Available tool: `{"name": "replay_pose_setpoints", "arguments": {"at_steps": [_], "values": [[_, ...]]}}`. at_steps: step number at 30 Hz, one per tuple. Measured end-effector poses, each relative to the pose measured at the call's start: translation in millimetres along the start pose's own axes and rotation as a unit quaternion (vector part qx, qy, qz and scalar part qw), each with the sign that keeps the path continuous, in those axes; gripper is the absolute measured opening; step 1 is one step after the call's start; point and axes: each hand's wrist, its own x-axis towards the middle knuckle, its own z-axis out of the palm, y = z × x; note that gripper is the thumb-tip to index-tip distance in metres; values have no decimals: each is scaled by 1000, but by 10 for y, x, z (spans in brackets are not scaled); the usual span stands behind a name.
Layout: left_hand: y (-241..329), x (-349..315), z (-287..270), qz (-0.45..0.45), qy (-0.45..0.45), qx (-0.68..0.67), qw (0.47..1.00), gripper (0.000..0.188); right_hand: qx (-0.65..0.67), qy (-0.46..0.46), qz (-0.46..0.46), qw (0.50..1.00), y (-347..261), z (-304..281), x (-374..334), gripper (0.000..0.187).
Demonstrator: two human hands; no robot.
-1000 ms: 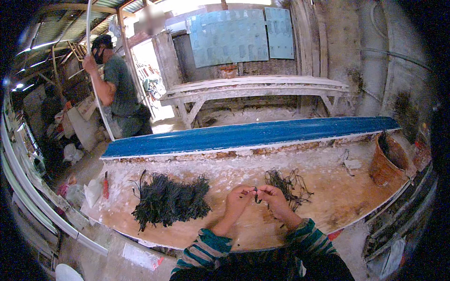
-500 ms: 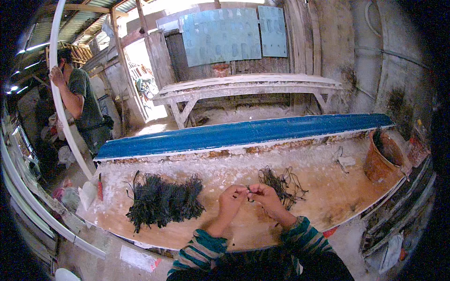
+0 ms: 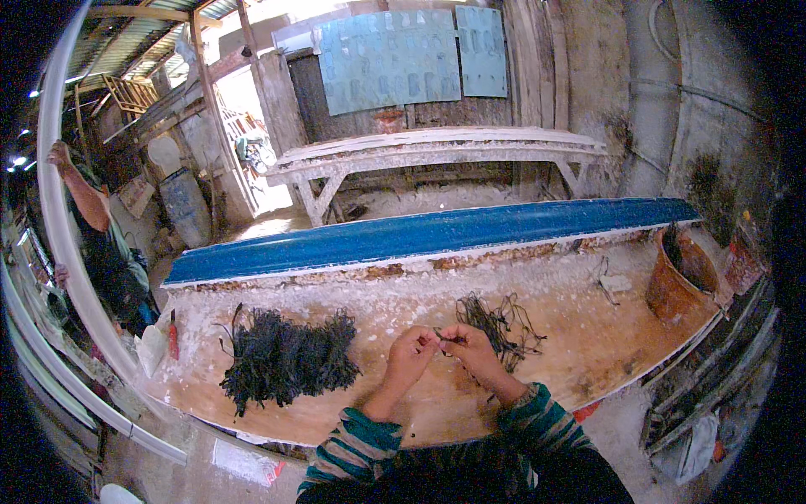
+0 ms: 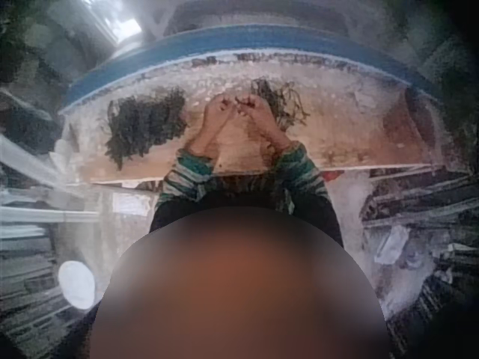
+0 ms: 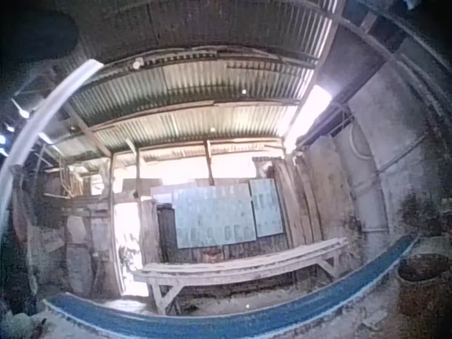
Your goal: The person repeatedly picks up, untangles, and bundles black cable ties on a wooden workbench. A coworker in the background paints a long white boat hull blue. The person continues organizing the ties into neat piles throughout the clip.
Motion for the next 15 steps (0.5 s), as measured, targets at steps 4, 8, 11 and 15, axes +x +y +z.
{"name": "replay_pose_setpoints", "arguments": {"at_steps": [4,8,11,15], "values": [[5,22,-62,-73,-54,-10,996,6,-70,-1,-53,996,58,-36,38,12],[67,44,-72,-77,-80,-76,991,8,-152,26,-127,980,66,-51,65,10],[76,44,-91,-136,-93,-149,975,7,-199,79,-207,955,134,-62,137,10],[133,44,-82,-175,-86,-217,956,6,-219,87,-155,959,72,-152,120,7]]}}
